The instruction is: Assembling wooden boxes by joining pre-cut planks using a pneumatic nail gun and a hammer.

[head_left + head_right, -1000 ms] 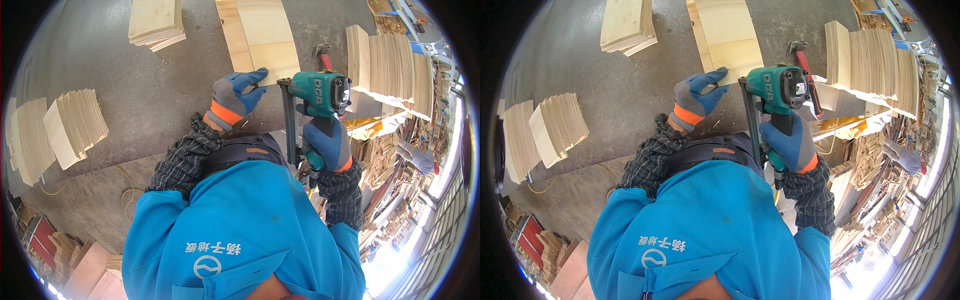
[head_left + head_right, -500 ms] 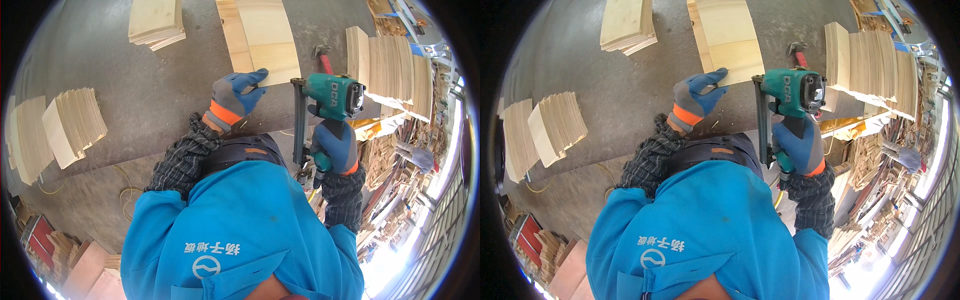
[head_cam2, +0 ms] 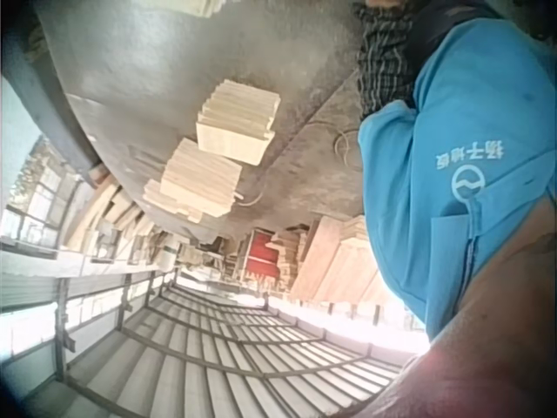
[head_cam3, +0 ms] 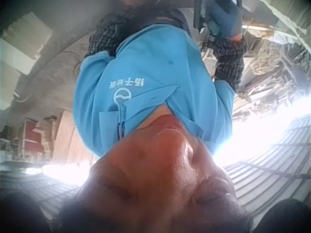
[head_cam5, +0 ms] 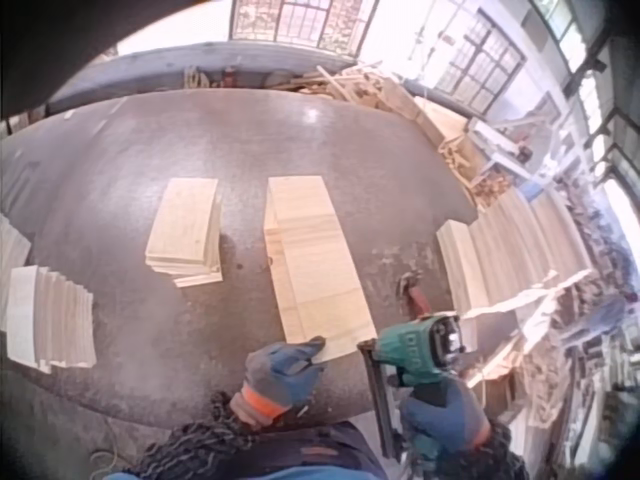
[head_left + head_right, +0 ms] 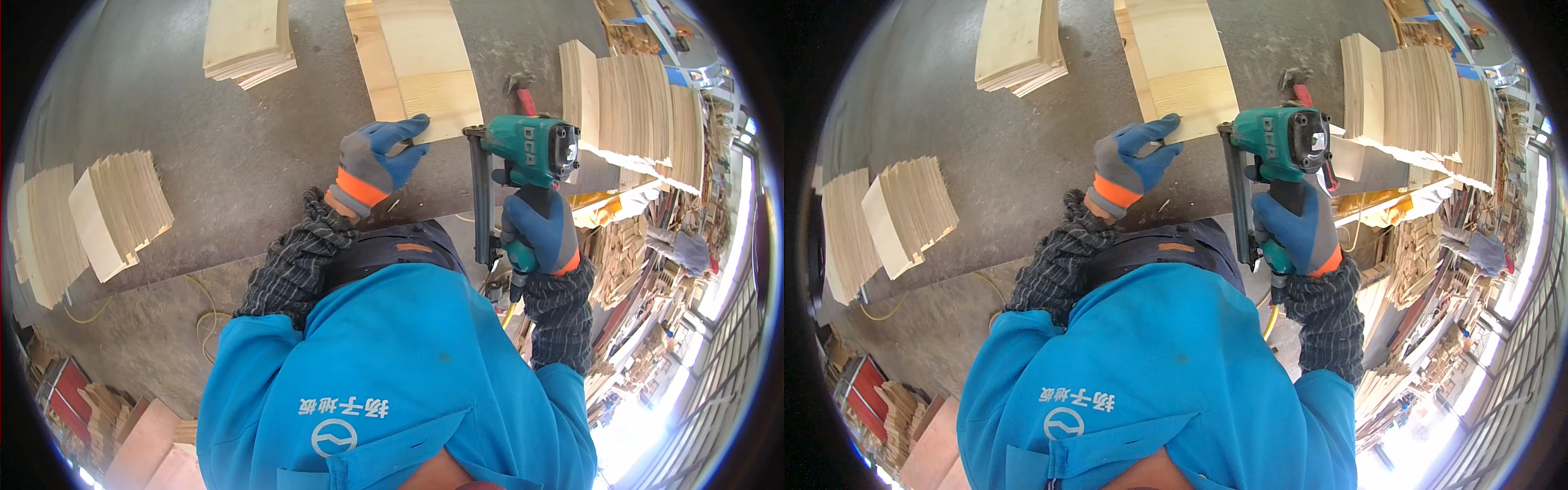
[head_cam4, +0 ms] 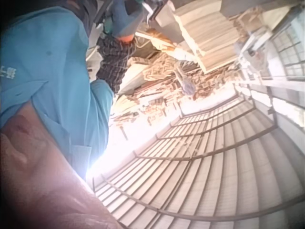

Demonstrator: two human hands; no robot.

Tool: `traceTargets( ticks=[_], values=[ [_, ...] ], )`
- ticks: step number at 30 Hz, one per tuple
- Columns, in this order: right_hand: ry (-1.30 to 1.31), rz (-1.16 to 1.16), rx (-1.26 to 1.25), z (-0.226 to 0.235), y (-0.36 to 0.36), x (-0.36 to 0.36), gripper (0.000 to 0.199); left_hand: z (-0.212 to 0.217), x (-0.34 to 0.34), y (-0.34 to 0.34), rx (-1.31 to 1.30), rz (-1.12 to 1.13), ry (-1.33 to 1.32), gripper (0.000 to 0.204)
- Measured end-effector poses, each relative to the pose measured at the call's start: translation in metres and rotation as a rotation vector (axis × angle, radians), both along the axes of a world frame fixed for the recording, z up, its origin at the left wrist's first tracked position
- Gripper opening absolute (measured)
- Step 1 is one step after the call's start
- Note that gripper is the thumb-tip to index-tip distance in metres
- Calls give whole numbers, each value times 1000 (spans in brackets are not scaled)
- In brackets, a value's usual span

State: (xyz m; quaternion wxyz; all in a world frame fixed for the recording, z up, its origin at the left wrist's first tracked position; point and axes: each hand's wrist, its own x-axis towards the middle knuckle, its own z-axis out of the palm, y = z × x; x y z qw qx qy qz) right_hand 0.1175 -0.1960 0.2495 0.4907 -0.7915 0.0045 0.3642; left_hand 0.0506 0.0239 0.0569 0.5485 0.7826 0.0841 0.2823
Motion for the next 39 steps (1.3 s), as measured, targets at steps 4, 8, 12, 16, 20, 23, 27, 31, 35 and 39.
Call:
traceTargets(
  ticks=[4,8,12,16,20,23,27,31,35,39],
  values=[
    [9,24,41,2,-6,2,42,-1,0,1,-11,24,-9,38],
    [-89,-2,-44,1,-26,6,38,-2,0,1,-1,2,-18,37],
    [-133,-107,-65,-32,-58,11,39,-1,1,-1,-2,-3,2,35],
    [-427,20,-322,-113,-85,21,45,3,1,0,-63,-6,63,34],
    [-565,201,-580,-192,-96,24,55,15,-7,8,-58,-146,186,46],
    [-616,189,-715,-230,-95,18,54,28,-6,7,-125,-66,184,63],
    [-543,233,-763,-261,-90,16,72,35,17,6,-558,70,253,70],
    [-505,271,-763,-270,-92,21,101,22,48,8,-726,-30,472,62],
    [-542,286,-763,-251,-91,21,102,9,46,5,-784,-188,355,54],
    [-681,-16,-439,-221,-88,25,83,16,6,23,-916,-336,316,51]
  ],
)
